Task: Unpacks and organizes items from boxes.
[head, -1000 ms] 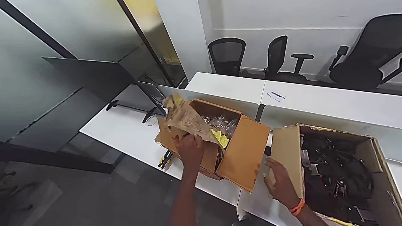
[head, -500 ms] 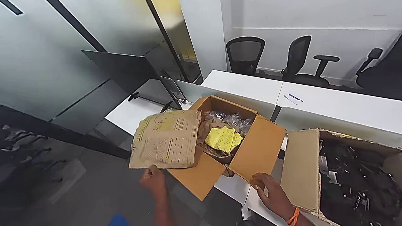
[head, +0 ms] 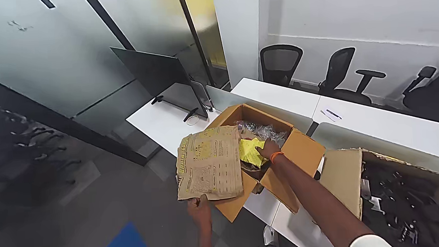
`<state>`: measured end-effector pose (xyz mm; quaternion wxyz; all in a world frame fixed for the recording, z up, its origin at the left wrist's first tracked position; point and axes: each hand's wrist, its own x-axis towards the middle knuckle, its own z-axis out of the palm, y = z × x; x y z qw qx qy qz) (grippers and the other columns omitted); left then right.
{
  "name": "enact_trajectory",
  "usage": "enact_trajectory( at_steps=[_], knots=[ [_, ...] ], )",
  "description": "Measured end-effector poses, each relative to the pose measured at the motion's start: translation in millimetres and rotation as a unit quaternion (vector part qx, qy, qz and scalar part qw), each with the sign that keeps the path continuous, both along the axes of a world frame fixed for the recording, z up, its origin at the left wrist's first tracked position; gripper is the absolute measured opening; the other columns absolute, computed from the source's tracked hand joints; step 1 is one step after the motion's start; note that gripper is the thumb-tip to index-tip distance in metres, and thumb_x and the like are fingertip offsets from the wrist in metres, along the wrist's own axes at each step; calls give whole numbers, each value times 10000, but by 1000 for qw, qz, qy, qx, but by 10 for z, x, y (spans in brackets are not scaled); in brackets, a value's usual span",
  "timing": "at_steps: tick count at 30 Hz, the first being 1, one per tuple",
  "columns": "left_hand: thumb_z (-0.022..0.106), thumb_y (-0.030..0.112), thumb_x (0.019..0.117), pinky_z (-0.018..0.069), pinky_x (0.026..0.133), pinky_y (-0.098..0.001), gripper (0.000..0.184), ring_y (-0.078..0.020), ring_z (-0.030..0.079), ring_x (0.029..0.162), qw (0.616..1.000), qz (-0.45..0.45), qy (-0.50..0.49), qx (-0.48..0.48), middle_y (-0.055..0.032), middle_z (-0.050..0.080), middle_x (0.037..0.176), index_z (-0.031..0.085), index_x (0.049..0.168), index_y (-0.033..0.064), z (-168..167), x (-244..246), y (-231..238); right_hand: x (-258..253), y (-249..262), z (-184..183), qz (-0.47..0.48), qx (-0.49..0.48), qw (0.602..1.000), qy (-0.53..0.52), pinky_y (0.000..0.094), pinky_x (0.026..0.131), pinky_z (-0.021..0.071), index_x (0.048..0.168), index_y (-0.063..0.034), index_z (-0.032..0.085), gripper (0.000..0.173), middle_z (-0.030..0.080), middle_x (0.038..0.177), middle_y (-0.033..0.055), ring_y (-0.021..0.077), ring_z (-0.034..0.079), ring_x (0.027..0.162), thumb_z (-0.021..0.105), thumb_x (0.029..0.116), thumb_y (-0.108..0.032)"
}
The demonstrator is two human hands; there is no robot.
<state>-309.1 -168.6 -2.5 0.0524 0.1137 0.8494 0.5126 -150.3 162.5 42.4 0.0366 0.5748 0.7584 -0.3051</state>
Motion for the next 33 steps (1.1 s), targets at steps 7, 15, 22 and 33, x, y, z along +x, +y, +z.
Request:
enact_trajectory(
  at_steps=[7, 15, 22, 33],
  knots=[
    [641, 67, 886, 425, 580, -379, 312, -178, 464, 582, 997, 36, 62, 25, -85, 454, 617, 471, 642, -22, 109, 52, -176, -213, 48, -370, -145, -66, 987, -6, 542, 1083, 453, 1598, 47, 98, 1377, 370, 1524, 349, 452, 469, 1368, 923, 629, -478],
    [693, 48, 742, 392, 486, -182, 167, 6, 430, 499, 990, 22, 90, 108, 39, 458, 606, 542, 786, -9, 249, 138, -240, -52, 25, -295, -154, 47, 948, 276, 524, 1036, 510, 1624, -33, 37, 1318, 415, 1481, 330, 439, 536, 1295, 890, 619, -65],
    [659, -155, 755, 584, 895, -349, 799, -186, 662, 1074, 974, 26, -25, 223, -221, 602, 1254, 313, 1471, -74, 523, 360, 39, 251, -201, -61, -153, 92, 844, 505, 463, 1066, 499, 1621, -39, 18, 1309, 344, 1547, 287, 359, 449, 1389, 869, 625, -19],
    [617, -113, 828, 640, 730, -317, 478, -121, 722, 860, 941, -77, -97, 314, -57, 696, 1025, 467, 1273, -22, 1131, 1004, -2, 763, -571, 441, -197, 4, 743, 640, 363, 876, 605, 1269, 85, 587, 582, 687, 1132, 208, 208, 697, 1006, 765, 714, 89]
  ],
)
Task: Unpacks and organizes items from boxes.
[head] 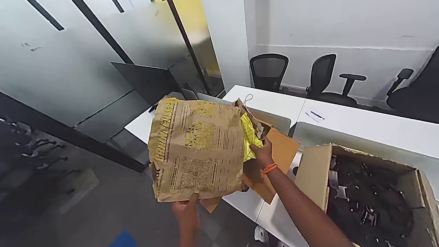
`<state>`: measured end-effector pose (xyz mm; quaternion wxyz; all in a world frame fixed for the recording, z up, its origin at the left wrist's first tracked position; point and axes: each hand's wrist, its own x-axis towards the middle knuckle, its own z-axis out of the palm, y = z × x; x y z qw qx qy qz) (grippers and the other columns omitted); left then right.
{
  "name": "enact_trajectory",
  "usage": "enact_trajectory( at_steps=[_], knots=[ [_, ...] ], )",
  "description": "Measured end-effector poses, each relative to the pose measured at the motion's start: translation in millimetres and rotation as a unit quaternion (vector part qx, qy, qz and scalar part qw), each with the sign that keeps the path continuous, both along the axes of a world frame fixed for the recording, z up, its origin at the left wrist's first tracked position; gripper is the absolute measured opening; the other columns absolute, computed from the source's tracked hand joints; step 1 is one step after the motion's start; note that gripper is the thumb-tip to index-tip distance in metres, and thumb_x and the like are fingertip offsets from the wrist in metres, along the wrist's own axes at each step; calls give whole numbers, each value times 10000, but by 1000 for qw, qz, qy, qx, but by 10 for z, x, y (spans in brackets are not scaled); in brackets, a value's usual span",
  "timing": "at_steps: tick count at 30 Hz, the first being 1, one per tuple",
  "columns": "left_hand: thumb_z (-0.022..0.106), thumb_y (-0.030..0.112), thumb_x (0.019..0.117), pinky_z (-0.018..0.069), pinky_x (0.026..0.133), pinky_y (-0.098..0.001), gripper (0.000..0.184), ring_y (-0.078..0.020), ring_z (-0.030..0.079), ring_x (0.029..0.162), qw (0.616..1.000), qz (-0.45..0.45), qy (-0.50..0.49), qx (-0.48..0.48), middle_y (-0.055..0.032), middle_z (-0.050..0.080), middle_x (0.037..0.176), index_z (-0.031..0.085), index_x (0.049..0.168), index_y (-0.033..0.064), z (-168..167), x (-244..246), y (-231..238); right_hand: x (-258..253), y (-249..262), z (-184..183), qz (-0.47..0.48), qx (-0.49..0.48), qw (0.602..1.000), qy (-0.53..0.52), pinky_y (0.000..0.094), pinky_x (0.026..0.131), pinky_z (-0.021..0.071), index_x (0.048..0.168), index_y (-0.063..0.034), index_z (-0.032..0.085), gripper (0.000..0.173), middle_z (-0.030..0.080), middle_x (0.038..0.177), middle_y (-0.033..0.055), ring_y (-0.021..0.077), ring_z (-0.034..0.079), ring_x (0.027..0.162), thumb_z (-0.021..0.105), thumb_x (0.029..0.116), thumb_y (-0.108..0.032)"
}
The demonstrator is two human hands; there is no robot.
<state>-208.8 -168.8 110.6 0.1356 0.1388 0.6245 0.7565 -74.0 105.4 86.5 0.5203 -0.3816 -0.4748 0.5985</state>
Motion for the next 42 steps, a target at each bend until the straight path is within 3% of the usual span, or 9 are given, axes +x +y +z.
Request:
enact_trajectory(
  at_steps=[5, 10, 13, 18, 25, 31, 35, 39, 42],
  knots=[
    [665, 2, 933, 635, 770, -337, 556, -141, 709, 922, 1000, -9, -17, 13, -100, 655, 1131, 373, 1405, -30, 81, 5, 82, 67, -95, 284, -43, 77, 996, -26, 376, 886, 601, 1259, 50, 626, 555, 706, 1109, 177, 196, 701, 1000, 764, 722, 60],
    [644, -3, 953, 620, 796, -297, 497, -91, 693, 935, 999, 33, 18, 16, -75, 644, 1119, 392, 1379, -51, 43, -402, 238, -54, 92, 379, -83, 118, 989, -43, 365, 845, 612, 1186, 17, 677, 467, 722, 1051, 146, 179, 711, 948, 731, 725, 61],
    [610, -67, 932, 640, 771, -288, 310, -70, 719, 867, 993, 81, 66, 54, -7, 695, 986, 498, 1217, -18, 13, -999, 250, -283, 256, 433, -134, 141, 979, -60, 377, 796, 608, 1109, 15, 694, 376, 713, 969, 139, 182, 703, 879, 733, 736, 29],
    [584, -93, 936, 615, 864, -303, 427, -92, 693, 988, 983, 147, 87, 64, -49, 656, 1109, 435, 1332, -35, -37, -2232, 110, -894, 500, 692, -172, 155, 970, -78, 427, 784, 611, 1155, -57, 705, 410, 737, 1004, 87, 172, 716, 896, 763, 753, 3],
    [569, -86, 948, 589, 918, -328, 565, -135, 660, 1086, 972, 219, 54, 70, -103, 598, 1249, 338, 1458, -14, -55, -3425, -14, -1927, 587, 1056, -107, 112, 985, 81, 420, 835, 608, 1273, -57, 648, 456, 704, 1154, 101, 201, 694, 1003, 690, 839, 75],
    [566, -62, 960, 623, 819, -380, 513, -173, 695, 984, 973, 207, -36, 92, -100, 629, 1176, 375, 1426, 34, -454, -3973, 105, -3080, 645, 736, -41, -38, 996, 70, 460, 788, 600, 1331, -77, 571, 463, 670, 1154, 132, 234, 682, 970, 705, 891, -25],
    [524, -29, 989, 597, 840, -433, 524, -218, 658, 1020, 979, 154, -116, 65, -151, 591, 1237, 351, 1478, 45, -821, -4294, 467, -3883, 642, 251, -102, -99, 989, 45, 515, 877, 569, 1370, -36, 527, 532, 623, 1249, 213, 306, 645, 1084, 732, 879, -31],
    [488, -20, 997, 604, 812, -491, 477, -271, 674, 1009, 965, 149, -181, 119, -178, 606, 1207, 364, 1452, 56, -1111, -4636, 909, -4348, 604, -87, -149, -105, 983, 34, 478, 999, 521, 1453, -30, 413, 650, 538, 1382, 228, 303, 574, 1234, 722, 882, 5],
    [478, 14, 1021, 587, 823, -482, 461, -270, 652, 1026, 950, 190, -207, 136, -179, 586, 1227, 362, 1464, 65, -1252, -4809, 1050, -4458, 695, -423, -115, -113, 983, -86, 470, 1070, 478, 1476, 21, 335, 718, 481, 1430, 271, 340, 524, 1298, 753, 906, -104]
  ],
)
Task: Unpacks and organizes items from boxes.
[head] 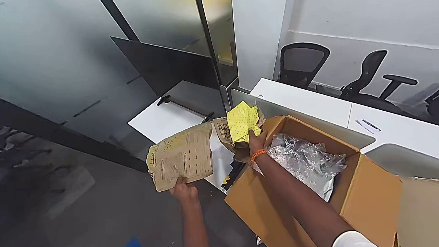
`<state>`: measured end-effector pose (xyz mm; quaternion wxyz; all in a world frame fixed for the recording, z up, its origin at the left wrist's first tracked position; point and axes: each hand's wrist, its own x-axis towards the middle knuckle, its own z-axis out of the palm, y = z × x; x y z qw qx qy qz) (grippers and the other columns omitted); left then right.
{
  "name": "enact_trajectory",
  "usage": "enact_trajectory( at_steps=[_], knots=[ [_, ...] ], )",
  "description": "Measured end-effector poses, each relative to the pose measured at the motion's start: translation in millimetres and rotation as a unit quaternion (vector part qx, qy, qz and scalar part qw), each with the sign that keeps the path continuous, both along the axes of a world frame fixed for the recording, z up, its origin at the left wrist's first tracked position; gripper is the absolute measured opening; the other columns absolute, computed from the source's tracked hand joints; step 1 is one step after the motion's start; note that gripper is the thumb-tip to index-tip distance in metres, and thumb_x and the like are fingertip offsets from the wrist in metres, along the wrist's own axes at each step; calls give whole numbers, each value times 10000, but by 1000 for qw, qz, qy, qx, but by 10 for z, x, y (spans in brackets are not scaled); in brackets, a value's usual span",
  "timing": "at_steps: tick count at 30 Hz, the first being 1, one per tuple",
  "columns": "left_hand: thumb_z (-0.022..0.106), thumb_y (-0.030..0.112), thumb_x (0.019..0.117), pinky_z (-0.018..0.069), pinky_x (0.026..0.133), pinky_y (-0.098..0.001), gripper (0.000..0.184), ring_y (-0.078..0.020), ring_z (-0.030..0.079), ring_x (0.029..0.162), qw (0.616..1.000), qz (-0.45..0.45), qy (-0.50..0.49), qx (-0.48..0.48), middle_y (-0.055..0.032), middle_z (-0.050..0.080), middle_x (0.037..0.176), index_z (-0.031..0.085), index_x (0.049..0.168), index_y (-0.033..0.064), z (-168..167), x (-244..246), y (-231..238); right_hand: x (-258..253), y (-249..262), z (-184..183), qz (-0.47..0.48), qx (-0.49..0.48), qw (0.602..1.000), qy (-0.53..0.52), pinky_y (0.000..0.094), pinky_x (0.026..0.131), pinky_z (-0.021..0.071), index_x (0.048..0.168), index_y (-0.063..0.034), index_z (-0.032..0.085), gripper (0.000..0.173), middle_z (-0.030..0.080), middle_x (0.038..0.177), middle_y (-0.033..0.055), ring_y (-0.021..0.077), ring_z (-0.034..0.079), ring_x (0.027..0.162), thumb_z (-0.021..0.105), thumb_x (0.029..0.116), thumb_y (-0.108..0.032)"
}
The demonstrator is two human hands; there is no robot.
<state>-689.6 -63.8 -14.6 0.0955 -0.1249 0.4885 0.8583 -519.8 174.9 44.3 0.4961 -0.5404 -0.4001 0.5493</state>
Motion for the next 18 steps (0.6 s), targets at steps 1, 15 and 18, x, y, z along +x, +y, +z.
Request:
enact_trajectory(
  at_steps=[1, 15, 18],
  knots=[
    [475, 11, 1019, 581, 823, -473, 473, -265, 644, 1027, 1000, 8, -4, -1, -176, 576, 1231, 350, 1472, 72, -31, -31, 12, 4, 37, -95, 40, -22, 997, -61, 485, 1081, 465, 1471, 50, 331, 738, 466, 1437, 297, 367, 510, 1310, 759, 899, -134],
    [478, -14, 1022, 582, 896, -482, 454, -270, 653, 1087, 991, -120, 22, 55, -181, 591, 1272, 357, 1456, 45, -108, 133, 681, 909, 0, -113, 245, 39, 961, -121, 411, 794, 627, 1305, 32, 520, 438, 645, 1146, 184, 246, 700, 953, 671, 914, -94],
    [472, -56, 1005, 589, 883, -481, 500, -277, 663, 1068, 972, -230, 33, 46, -190, 595, 1267, 320, 1471, 42, -48, 244, 947, 1440, -123, -110, 238, 40, 961, -135, 400, 780, 629, 1288, 19, 539, 386, 661, 1135, 163, 232, 709, 906, 663, 947, -111]
  ],
)
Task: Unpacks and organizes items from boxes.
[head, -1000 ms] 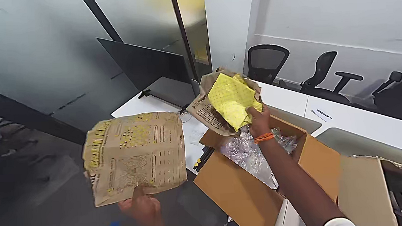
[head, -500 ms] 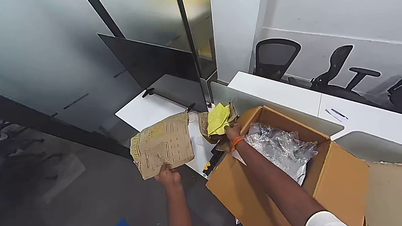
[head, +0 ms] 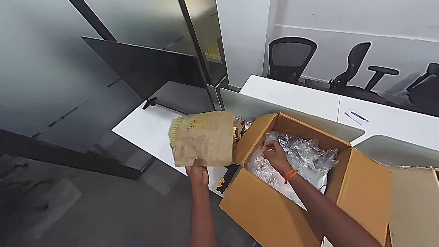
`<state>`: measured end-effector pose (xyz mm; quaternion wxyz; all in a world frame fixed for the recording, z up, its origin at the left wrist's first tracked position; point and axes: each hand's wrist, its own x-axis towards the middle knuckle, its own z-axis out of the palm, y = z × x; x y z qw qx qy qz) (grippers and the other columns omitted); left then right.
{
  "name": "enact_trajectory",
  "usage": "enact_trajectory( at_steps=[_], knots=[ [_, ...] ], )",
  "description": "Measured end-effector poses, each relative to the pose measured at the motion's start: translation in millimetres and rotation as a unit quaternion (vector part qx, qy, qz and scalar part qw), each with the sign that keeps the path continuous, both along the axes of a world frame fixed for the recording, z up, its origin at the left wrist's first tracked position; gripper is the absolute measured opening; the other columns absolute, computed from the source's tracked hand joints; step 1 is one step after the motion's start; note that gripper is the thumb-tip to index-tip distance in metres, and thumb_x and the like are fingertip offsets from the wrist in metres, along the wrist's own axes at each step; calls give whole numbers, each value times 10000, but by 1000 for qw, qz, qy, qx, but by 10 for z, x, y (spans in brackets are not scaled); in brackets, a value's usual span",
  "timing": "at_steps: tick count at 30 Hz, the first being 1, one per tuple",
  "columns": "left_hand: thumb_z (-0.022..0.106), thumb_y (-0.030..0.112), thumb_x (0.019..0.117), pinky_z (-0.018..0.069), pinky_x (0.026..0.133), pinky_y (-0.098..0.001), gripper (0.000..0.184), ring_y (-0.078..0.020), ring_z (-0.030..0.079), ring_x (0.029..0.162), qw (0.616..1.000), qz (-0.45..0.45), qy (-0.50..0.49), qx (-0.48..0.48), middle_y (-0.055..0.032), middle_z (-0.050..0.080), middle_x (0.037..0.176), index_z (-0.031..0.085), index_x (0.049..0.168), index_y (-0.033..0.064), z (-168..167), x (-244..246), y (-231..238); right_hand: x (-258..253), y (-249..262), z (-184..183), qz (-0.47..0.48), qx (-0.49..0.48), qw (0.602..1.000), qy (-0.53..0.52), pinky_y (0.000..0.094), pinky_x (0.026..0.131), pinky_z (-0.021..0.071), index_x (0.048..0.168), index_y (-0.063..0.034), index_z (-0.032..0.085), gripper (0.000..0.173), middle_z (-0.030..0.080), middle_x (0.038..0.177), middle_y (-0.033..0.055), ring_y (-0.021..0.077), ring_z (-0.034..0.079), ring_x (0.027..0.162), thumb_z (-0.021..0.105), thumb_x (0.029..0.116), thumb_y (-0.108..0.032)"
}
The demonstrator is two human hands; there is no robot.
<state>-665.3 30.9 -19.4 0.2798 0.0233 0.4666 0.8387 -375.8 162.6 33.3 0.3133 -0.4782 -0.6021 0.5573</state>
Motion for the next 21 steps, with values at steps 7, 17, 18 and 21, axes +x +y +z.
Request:
enact_trajectory(
  at_steps=[7, 17, 18, 21],
  knots=[
    [531, 248, 1079, 609, 840, -412, 478, -293, 716, 1021, 920, -294, -1, -259, -210, 638, 1299, 406, 1486, 33, -358, 33, 272, 1514, -465, -117, 25, 76, 986, -145, 381, 808, 620, 1241, 8, 591, 346, 681, 1142, 140, 201, 709, 922, 655, 934, -139],
    [399, 422, 1104, 577, 931, -484, 500, -300, 681, 1147, 852, -430, 100, -281, -144, 645, 1352, 543, 1399, 45, -322, 300, 70, 2359, -1230, -277, -159, 263, 853, -422, 670, 1137, 323, 1345, -10, 610, 619, 445, 1523, 263, 473, 386, 1432, 674, 834, -352],
    [399, 422, 1103, 577, 941, -479, 507, -302, 677, 1156, 834, -458, 121, -282, -154, 620, 1386, 542, 1405, 40, -235, 375, 52, 2379, -1250, -304, -191, 219, 855, -430, 673, 1162, 289, 1441, 7, 511, 807, 352, 1579, 289, 490, 313, 1473, 725, 774, -393],
    [479, 395, 1084, 587, 959, -452, 515, -278, 692, 1129, 779, -521, 210, -279, -193, 630, 1348, 519, 1447, 32, 70, 631, 31, 2462, -1260, -303, -211, 61, 887, -406, 688, 1152, 308, 1592, 25, 233, 1190, 183, 1635, 336, 520, 227, 1502, 848, 686, -439]
  ],
)
